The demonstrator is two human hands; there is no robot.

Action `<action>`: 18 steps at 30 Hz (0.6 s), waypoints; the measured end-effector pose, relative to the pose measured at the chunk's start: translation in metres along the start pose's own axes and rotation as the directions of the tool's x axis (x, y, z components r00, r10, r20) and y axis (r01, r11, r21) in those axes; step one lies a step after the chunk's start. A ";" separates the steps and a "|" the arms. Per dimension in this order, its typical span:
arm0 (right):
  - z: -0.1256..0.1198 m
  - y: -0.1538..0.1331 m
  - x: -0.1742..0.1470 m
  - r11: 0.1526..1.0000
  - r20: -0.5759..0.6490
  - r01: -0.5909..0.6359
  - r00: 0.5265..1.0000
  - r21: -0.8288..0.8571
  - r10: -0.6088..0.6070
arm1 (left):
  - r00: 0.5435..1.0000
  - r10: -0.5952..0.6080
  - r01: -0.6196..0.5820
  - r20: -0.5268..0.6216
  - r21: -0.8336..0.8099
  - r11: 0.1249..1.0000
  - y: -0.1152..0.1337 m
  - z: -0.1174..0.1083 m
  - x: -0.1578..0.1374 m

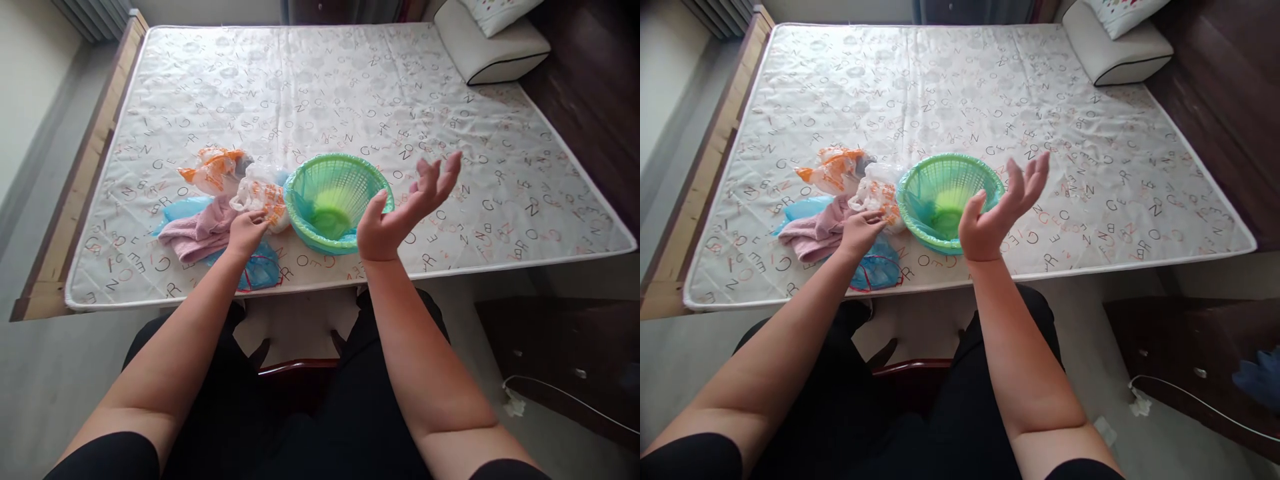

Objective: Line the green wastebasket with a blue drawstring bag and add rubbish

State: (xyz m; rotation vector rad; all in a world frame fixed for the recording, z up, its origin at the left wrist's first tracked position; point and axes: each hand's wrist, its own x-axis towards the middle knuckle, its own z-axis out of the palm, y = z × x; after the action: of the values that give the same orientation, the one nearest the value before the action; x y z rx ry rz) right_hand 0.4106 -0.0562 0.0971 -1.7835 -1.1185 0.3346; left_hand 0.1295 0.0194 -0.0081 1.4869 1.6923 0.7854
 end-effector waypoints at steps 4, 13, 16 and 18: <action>0.011 -0.013 -0.016 0.995 0.084 0.035 0.996 0.097 -0.044 | 0.973 -0.009 -0.044 -0.230 -0.223 0.974 0.012 -0.019 0.003; 0.055 -0.031 -0.048 0.884 0.355 0.431 0.810 0.179 -0.467 | 0.932 -0.140 -0.127 -0.334 -0.664 0.736 0.060 -0.089 -0.005; 0.064 -0.038 -0.062 0.821 0.464 0.567 0.710 0.070 -0.530 | 0.989 -0.100 -0.025 -0.112 -0.780 0.626 0.064 -0.101 -0.010; 0.068 -0.044 -0.072 0.782 0.537 0.623 0.657 0.010 -0.530 | 0.990 -0.115 -0.004 -0.078 -0.842 0.539 0.063 -0.104 -0.013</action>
State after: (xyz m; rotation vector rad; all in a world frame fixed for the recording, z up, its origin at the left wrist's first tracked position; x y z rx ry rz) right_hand 0.3038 -0.0699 0.0821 -1.3916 -2.0999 0.3323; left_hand 0.0764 0.0177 0.1026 0.6821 1.1073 1.4271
